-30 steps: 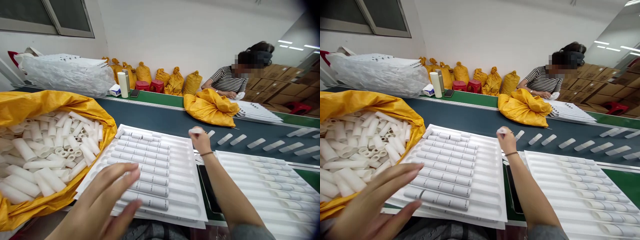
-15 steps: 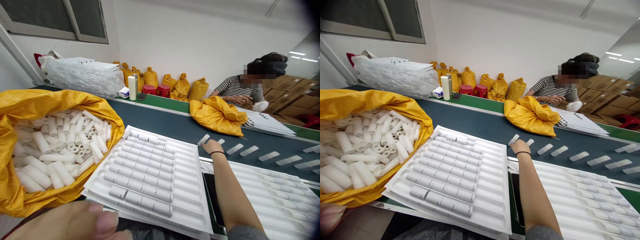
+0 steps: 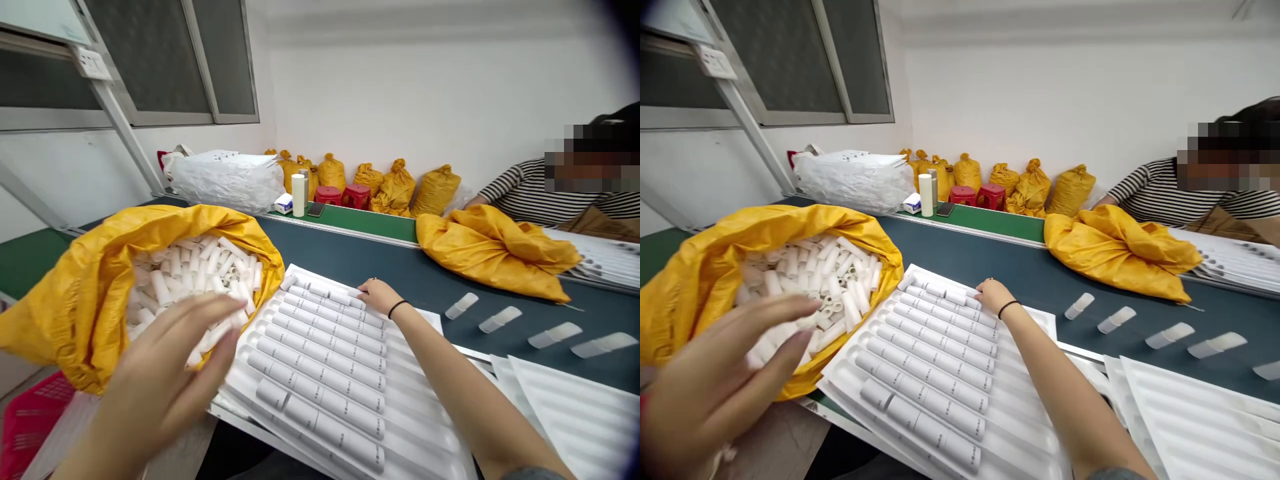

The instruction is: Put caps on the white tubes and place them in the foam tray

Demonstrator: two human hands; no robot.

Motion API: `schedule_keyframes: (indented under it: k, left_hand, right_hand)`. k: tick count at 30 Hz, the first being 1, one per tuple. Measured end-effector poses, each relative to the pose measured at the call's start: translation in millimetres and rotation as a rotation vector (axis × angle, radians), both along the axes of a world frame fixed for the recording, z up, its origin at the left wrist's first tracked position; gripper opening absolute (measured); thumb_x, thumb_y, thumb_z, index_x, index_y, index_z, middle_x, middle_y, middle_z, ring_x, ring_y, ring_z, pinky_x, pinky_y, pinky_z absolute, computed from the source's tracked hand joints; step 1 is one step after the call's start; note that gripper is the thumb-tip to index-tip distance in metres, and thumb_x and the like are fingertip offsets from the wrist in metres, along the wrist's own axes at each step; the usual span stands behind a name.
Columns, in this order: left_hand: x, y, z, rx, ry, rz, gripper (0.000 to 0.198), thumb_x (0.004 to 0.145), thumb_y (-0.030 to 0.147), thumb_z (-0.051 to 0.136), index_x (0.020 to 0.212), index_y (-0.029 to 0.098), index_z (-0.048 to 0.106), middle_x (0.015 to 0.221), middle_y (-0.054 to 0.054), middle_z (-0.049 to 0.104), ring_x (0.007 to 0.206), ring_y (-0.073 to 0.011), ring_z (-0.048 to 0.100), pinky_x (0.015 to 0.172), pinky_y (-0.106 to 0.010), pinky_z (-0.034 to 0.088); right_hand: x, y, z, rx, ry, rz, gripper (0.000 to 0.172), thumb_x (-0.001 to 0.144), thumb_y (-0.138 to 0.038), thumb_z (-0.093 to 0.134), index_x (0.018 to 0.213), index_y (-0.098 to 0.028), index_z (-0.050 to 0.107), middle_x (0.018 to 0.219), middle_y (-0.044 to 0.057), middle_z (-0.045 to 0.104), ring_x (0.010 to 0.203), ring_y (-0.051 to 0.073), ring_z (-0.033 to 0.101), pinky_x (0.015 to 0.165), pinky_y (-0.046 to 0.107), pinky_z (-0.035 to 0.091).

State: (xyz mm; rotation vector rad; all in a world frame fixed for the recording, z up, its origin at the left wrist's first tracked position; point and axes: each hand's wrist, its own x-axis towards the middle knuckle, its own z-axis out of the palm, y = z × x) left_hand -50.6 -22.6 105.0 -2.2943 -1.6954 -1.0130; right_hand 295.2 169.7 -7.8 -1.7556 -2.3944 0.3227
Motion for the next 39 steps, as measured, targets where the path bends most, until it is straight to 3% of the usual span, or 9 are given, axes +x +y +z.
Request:
schedule_keyframes:
  k: [2,5,7,9,15,19,23,30,39]
  left_hand:
    - [-21,37,-14.9,-0.146,0.072,0.124,0.030,0.086,0.032,0.043,0.107,0.020,0.062,0.102,-0.007,0.065,0.095,-0.0239,0.060,0.087,-0.036,0.048]
    - [-45,90,-60.1,-0.375,0.252,0.154,0.032,0.078,0.014,0.042,0.097,0.016,0.068,0.099,-0.011,0.064,0.095,-0.0256,0.060,0.089,-0.039,0.046]
    - [-53,108,-86.9,-0.400,0.287,0.120,0.031,0.073,0.010,0.046,0.090,0.018,0.071,0.102,-0.012,0.062,0.098,-0.0277,0.058,0.087,-0.041,0.046]
    - [-54,112,-100.0,-0.382,0.291,0.086,0.031,0.073,0.008,0.047,0.087,0.020,0.071,0.107,-0.013,0.061,0.102,-0.0305,0.056,0.087,-0.046,0.045]
    - [-31,88,-79.5,-0.272,0.141,-0.080,0.026,0.083,0.014,0.047,0.102,0.018,0.064,0.113,-0.010,0.062,0.111,-0.0243,0.053,0.099,-0.041,0.041]
    - [18,64,-73.2,-0.211,-0.211,-0.313,0.022,0.088,0.025,0.053,0.108,0.019,0.059,0.106,-0.007,0.065,0.102,-0.0204,0.059,0.092,-0.036,0.047]
    - [61,42,-76.0,-0.260,-0.284,-0.470,0.024,0.088,0.022,0.055,0.112,0.021,0.057,0.105,-0.007,0.063,0.101,-0.0186,0.058,0.088,-0.032,0.048]
    - [73,26,-64.9,-0.308,-0.150,-0.567,0.039,0.091,0.018,0.047,0.130,0.023,0.048,0.105,-0.008,0.059,0.097,-0.0190,0.056,0.084,-0.032,0.049]
    - [87,22,-59.8,-0.018,-0.038,-0.581,0.044,0.087,0.006,0.049,0.130,0.015,0.044,0.095,-0.009,0.060,0.088,-0.0195,0.054,0.078,-0.034,0.049]
  right_hand:
    - [-1,9,0.7,-0.034,-0.002,0.014,0.005,0.070,-0.019,0.070,0.074,-0.017,0.072,0.081,0.008,0.070,0.082,0.021,0.064,0.076,0.025,0.045]
    - [-1,6,7.8,0.004,0.017,-0.036,0.009,0.068,-0.021,0.069,0.076,-0.016,0.070,0.081,0.008,0.069,0.080,0.021,0.062,0.072,0.026,0.044]
    - [-3,-5,15.4,0.055,0.048,-0.098,0.016,0.074,-0.025,0.063,0.084,-0.015,0.068,0.081,0.008,0.067,0.077,0.021,0.060,0.070,0.027,0.042]
    - [-5,-20,23.6,0.091,0.097,-0.135,0.021,0.080,-0.029,0.055,0.091,-0.016,0.066,0.078,0.006,0.066,0.072,0.019,0.059,0.068,0.027,0.042]
    - [-10,-86,35.7,0.145,0.429,-0.030,0.031,0.084,-0.028,0.049,0.110,-0.018,0.064,0.081,0.005,0.063,0.071,0.017,0.058,0.068,0.029,0.047]
    - [-28,-134,34.3,-0.038,0.870,0.112,0.028,0.085,-0.028,0.053,0.111,-0.020,0.058,0.098,0.007,0.062,0.077,0.016,0.060,0.067,0.029,0.051]
    - [-37,-160,39.7,-0.159,1.149,0.139,0.026,0.088,-0.031,0.056,0.111,-0.021,0.055,0.090,0.005,0.063,0.074,0.015,0.061,0.065,0.029,0.054]
    - [-10,-162,58.3,0.256,0.781,0.347,0.028,0.087,-0.018,0.057,0.114,-0.026,0.061,0.110,0.008,0.062,0.105,0.021,0.058,0.090,0.037,0.049]
    - [-14,-164,55.3,0.162,0.785,0.218,0.024,0.084,-0.031,0.064,0.106,-0.023,0.063,0.080,0.003,0.063,0.069,0.014,0.057,0.063,0.027,0.049]
